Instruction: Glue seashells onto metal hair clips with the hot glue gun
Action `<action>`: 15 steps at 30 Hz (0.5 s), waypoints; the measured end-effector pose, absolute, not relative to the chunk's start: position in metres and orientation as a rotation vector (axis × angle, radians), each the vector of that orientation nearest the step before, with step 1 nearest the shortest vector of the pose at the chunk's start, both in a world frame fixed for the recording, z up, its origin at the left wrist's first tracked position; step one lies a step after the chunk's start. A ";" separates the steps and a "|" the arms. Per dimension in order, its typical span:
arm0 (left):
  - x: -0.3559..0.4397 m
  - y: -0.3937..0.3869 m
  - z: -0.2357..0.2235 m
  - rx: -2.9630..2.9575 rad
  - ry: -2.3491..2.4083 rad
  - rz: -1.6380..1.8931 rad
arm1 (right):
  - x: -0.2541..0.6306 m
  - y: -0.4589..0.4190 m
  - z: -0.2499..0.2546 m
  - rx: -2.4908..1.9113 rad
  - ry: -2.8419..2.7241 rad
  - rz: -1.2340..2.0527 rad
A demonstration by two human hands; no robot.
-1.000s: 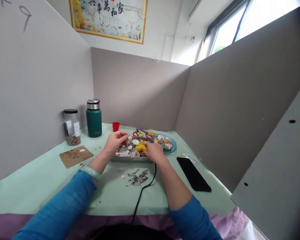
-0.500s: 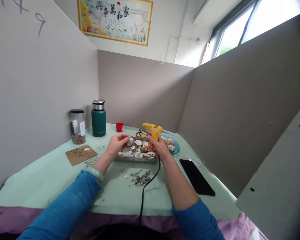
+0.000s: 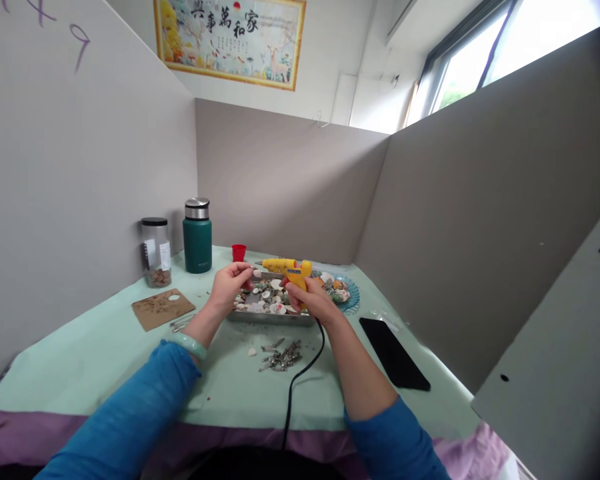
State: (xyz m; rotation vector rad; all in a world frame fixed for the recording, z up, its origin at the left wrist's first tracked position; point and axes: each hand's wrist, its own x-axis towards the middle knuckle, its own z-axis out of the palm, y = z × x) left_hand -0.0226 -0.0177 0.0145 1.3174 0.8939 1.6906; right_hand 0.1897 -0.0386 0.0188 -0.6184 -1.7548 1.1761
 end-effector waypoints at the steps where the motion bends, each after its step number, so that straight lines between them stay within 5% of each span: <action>1: -0.023 -0.017 0.014 1.315 0.901 1.695 | 0.190 -0.038 0.019 -0.629 -1.768 1.166; 15: -0.024 -0.016 0.013 1.333 0.909 1.696 | 0.189 -0.040 0.020 -0.671 -1.819 1.125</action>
